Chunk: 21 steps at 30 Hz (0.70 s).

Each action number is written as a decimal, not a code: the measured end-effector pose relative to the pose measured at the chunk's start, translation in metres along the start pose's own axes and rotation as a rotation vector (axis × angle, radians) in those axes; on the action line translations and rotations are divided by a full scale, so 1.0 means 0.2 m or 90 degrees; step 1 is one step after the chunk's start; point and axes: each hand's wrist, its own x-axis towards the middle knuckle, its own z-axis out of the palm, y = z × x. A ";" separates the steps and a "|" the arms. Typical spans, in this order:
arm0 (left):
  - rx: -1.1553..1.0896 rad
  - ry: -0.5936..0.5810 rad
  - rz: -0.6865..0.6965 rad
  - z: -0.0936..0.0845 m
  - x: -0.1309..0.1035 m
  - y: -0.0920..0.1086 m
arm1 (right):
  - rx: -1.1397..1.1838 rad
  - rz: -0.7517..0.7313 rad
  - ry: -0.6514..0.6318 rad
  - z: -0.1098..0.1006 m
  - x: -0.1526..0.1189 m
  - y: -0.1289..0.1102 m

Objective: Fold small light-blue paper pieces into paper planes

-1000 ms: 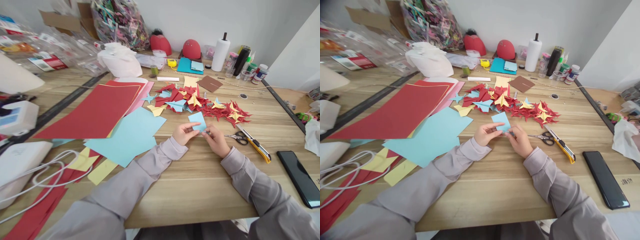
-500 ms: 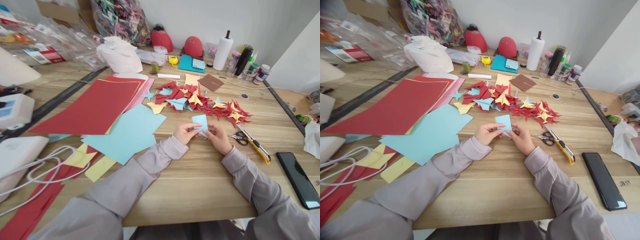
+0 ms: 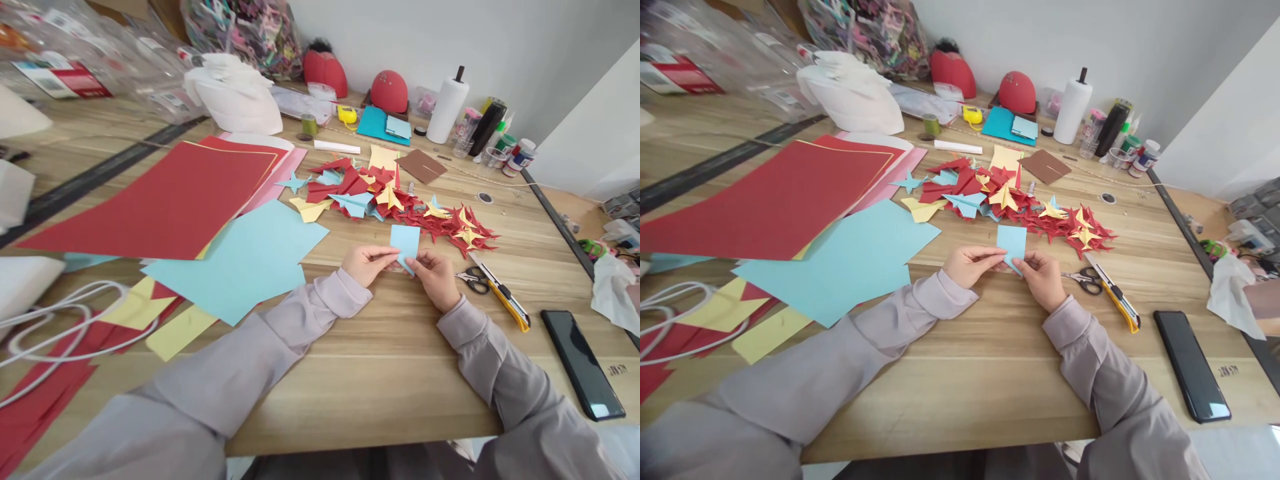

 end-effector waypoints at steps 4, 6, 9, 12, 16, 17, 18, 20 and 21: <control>0.004 0.007 -0.002 0.00 0.00 0.00 | 0.001 0.005 -0.006 -0.01 0.00 0.00; 0.007 0.011 0.000 0.00 0.00 0.01 | 0.007 0.004 -0.003 -0.01 0.00 0.00; 0.010 0.020 0.000 0.00 0.01 0.02 | 0.014 0.003 -0.001 0.00 0.00 -0.01; 0.012 0.035 -0.001 0.00 0.01 0.01 | 0.009 0.006 -0.007 0.00 0.00 -0.02; 0.019 0.048 0.008 0.00 0.01 0.01 | 0.005 0.007 -0.011 0.00 0.00 -0.02; 0.023 0.050 0.010 0.01 0.01 0.01 | 0.005 0.006 -0.012 0.00 0.00 -0.02; 0.027 0.052 0.013 0.01 0.01 0.02 | 0.003 0.004 -0.013 0.00 0.00 -0.01; 0.034 0.054 0.016 0.01 0.01 0.02 | -0.003 -0.002 -0.016 0.00 0.00 -0.01; 0.036 0.055 0.015 0.01 0.01 0.02 | -0.006 -0.006 -0.017 -0.01 0.00 -0.01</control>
